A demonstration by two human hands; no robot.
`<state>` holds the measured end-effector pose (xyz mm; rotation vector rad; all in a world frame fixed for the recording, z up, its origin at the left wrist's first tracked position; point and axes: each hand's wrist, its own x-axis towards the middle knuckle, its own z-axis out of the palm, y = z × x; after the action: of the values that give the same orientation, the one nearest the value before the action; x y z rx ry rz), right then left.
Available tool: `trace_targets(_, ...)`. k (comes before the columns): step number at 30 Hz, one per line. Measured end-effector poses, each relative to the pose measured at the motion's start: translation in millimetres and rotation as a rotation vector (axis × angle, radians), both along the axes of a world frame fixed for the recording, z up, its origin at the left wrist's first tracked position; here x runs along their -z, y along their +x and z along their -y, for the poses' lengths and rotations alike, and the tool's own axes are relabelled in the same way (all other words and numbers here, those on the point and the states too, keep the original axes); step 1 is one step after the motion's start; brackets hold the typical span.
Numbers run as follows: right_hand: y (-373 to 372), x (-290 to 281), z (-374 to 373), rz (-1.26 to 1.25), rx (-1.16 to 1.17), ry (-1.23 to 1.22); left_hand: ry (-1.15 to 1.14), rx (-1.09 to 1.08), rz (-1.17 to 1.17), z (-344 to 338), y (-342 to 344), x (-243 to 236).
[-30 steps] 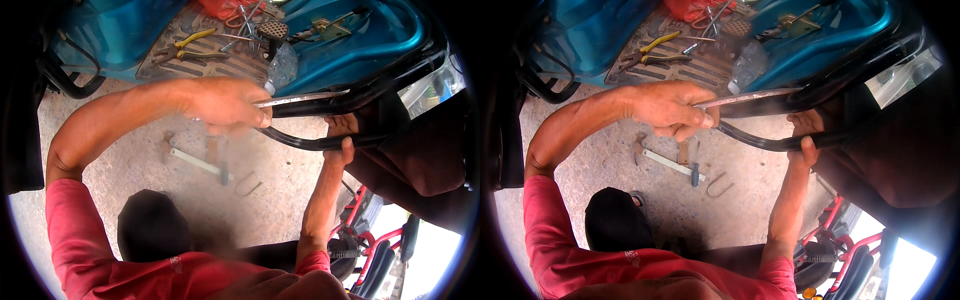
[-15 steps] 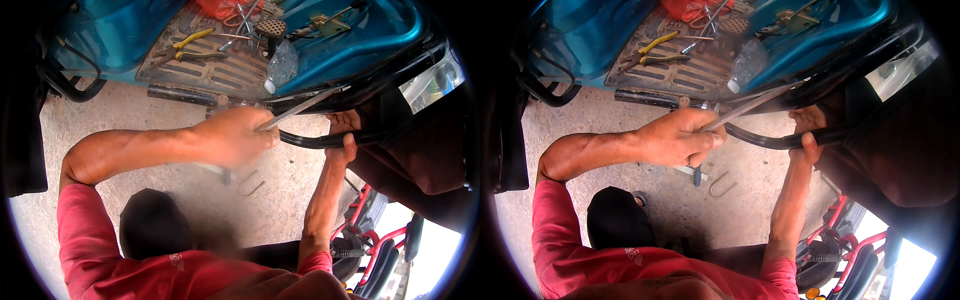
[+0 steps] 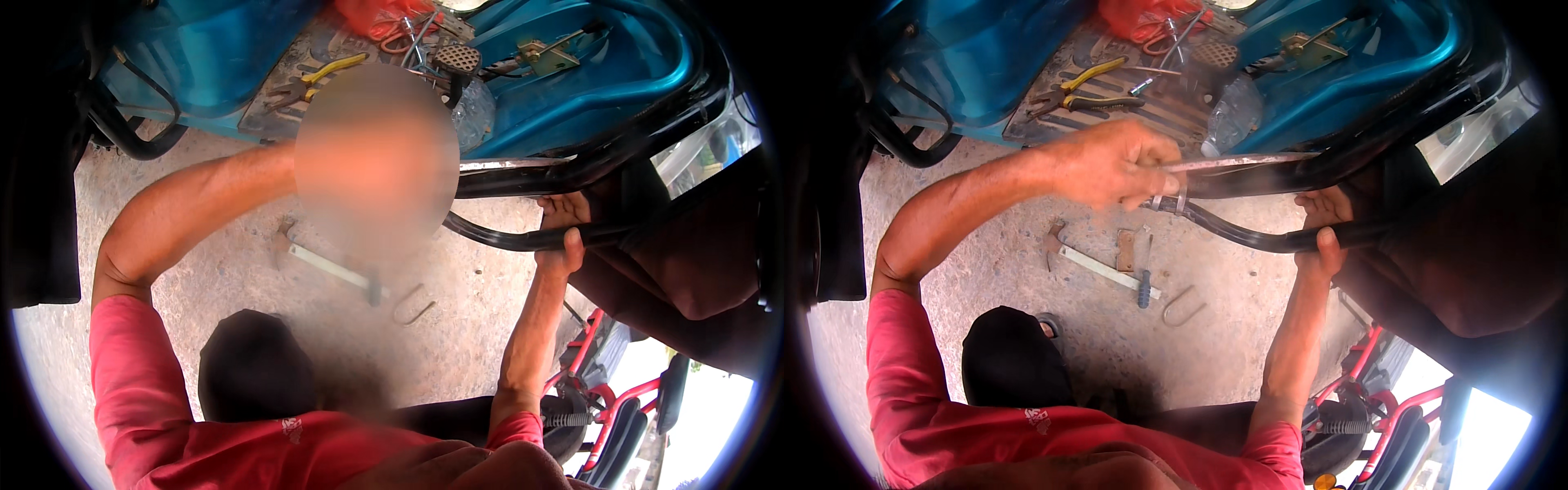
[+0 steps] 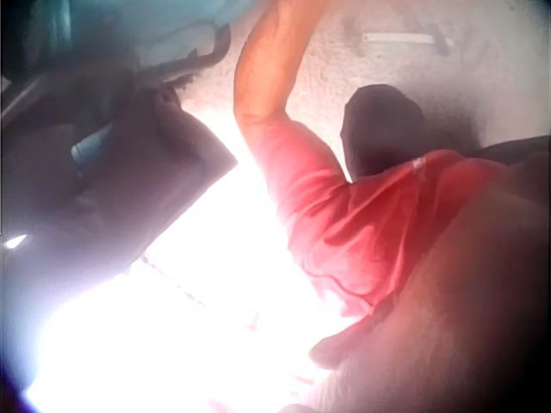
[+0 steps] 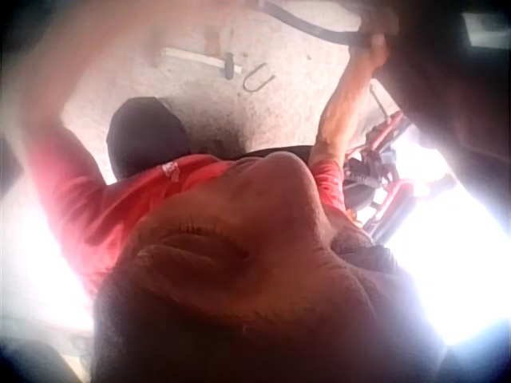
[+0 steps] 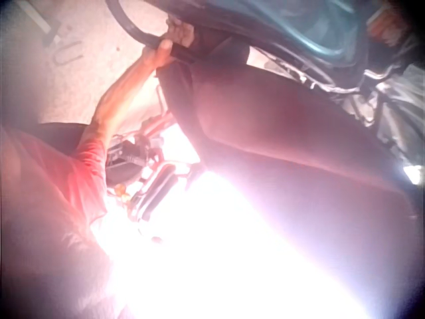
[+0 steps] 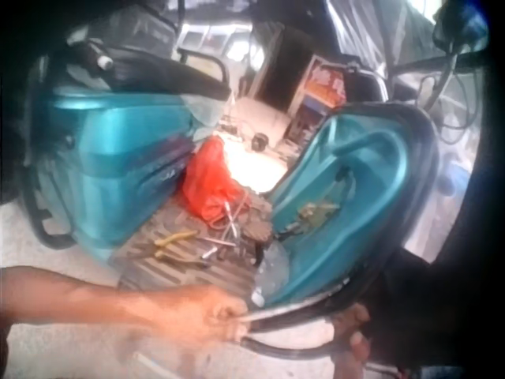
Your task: The person secures a metal bracket to the frame of a vehicle using a screwdriver and hammer, then adjusts the seat cover.
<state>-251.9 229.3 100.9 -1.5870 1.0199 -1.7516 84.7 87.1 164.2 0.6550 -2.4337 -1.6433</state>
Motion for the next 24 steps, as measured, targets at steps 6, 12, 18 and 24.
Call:
trace_targets(6, -0.2, 1.7, 3.5, -0.003, -0.012, -0.016, -0.632, 0.043, 0.074, 27.1, -0.5, -36.5)
trace_targets(12, -0.5, -0.1, -0.7, -0.023, -0.006, -0.010, -1.142, -0.054, 0.180, -0.8, -4.2, -66.4)
trace_targets(18, 4.2, -0.8, 4.5, 0.025, -0.013, -0.009, -1.162, -0.121, 0.042, 61.7, -24.9, -27.4)
trace_targets(24, 5.2, -3.4, 0.5, 0.031, 0.017, -0.028, -1.101, 0.030, -0.002, 86.5, -31.2, -29.9)
